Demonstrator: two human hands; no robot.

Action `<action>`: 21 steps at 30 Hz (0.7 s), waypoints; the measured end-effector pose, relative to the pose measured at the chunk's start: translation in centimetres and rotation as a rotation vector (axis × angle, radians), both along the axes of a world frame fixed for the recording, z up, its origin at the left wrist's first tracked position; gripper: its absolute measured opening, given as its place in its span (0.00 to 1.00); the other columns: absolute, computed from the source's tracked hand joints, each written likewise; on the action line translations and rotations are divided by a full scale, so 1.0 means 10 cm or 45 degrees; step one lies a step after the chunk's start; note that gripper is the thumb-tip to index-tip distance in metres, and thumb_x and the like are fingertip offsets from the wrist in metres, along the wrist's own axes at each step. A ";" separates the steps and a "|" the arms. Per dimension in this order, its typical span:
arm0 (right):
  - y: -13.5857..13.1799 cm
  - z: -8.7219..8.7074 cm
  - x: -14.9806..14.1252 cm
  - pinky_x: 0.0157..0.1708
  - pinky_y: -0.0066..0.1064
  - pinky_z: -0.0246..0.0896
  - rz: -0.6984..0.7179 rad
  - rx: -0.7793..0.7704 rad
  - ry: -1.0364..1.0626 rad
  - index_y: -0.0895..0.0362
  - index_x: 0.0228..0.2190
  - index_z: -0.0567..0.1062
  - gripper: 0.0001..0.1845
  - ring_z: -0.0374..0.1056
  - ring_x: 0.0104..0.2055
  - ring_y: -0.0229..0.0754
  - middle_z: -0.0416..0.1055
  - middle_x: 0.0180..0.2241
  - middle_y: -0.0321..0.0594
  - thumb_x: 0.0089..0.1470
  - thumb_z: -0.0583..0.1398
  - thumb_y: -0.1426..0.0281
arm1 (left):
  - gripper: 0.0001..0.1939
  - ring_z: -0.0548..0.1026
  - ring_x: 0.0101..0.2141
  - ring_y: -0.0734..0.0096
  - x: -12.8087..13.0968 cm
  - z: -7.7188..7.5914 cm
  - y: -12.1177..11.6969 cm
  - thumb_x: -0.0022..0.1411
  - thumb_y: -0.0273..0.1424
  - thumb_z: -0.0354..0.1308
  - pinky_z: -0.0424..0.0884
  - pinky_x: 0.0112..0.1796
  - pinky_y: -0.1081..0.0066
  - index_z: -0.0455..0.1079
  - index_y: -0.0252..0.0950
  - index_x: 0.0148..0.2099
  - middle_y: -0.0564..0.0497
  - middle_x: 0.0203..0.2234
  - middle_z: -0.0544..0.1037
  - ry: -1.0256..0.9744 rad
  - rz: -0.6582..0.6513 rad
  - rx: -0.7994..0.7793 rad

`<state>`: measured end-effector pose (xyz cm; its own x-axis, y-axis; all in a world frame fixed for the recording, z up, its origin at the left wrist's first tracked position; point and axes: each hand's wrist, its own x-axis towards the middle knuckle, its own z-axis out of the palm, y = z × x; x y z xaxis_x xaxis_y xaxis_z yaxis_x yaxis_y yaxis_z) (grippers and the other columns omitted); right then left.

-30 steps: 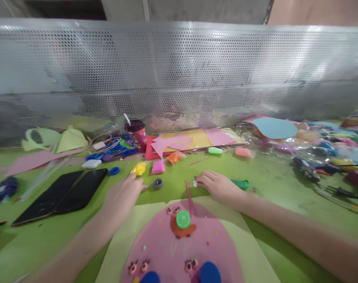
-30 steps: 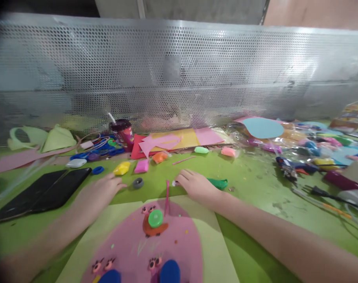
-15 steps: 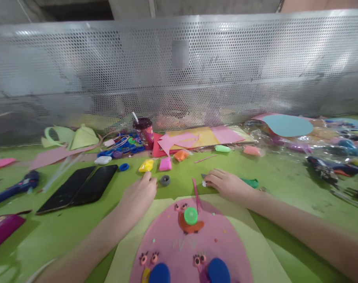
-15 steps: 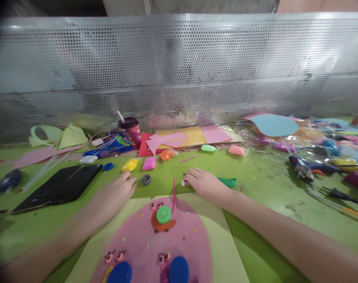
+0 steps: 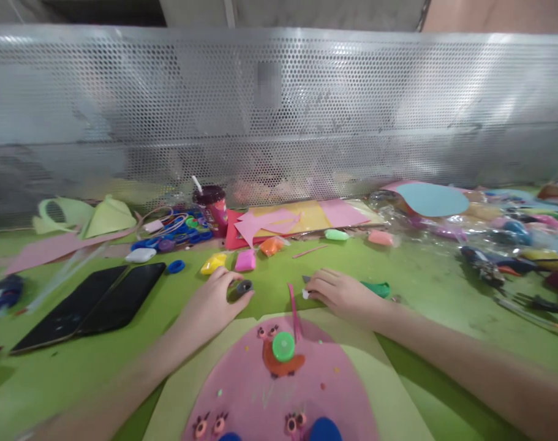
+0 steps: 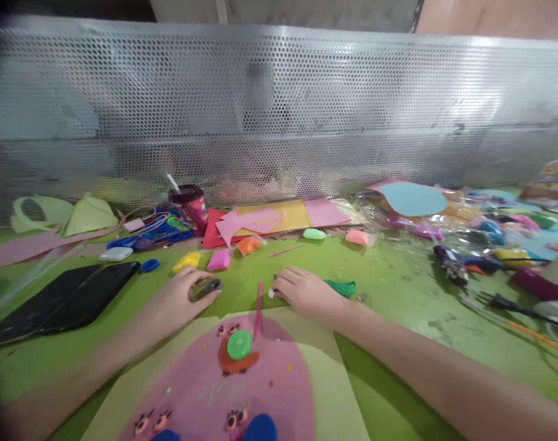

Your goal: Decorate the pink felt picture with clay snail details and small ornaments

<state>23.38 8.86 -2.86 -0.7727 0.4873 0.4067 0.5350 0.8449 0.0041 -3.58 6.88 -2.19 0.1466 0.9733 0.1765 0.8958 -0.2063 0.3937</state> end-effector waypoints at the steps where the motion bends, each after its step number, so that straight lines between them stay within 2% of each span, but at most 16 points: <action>1: 0.00 0.00 0.00 0.36 0.31 0.61 -0.004 0.003 0.005 0.61 0.35 0.70 0.11 0.63 0.35 0.40 0.68 0.33 0.43 0.61 0.49 0.71 | 0.18 0.72 0.35 0.62 0.00 -0.01 0.00 0.58 0.43 0.49 0.65 0.36 0.66 0.66 0.34 0.42 0.47 0.38 0.68 -0.006 0.004 0.009; 6: 0.00 -0.02 -0.01 0.38 0.31 0.61 -0.014 0.009 0.014 0.61 0.37 0.70 0.12 0.62 0.36 0.40 0.68 0.33 0.43 0.62 0.48 0.70 | 0.19 0.71 0.31 0.63 -0.01 -0.06 0.02 0.58 0.43 0.48 0.66 0.33 0.65 0.67 0.34 0.43 0.46 0.37 0.68 0.034 -0.002 0.014; 13: -0.03 0.00 -0.02 0.38 0.32 0.60 0.010 -0.050 -0.029 0.61 0.37 0.71 0.12 0.61 0.36 0.40 0.67 0.32 0.43 0.60 0.50 0.70 | 0.18 0.71 0.31 0.63 -0.06 -0.11 0.06 0.57 0.42 0.48 0.66 0.33 0.65 0.69 0.35 0.41 0.47 0.35 0.69 0.079 -0.028 0.027; 21: -0.06 0.03 -0.02 0.38 0.31 0.59 0.007 -0.093 -0.023 0.60 0.37 0.71 0.12 0.61 0.36 0.39 0.67 0.32 0.43 0.60 0.50 0.69 | 0.22 0.68 0.25 0.67 -0.01 -0.03 0.03 0.58 0.45 0.44 0.64 0.30 0.66 0.68 0.34 0.41 0.49 0.30 0.67 0.001 0.013 0.022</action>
<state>23.18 8.30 -2.60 -0.7824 0.5109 0.3563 0.5307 0.8462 -0.0480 -3.69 7.17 -2.47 0.1368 0.9716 0.1931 0.8981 -0.2039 0.3896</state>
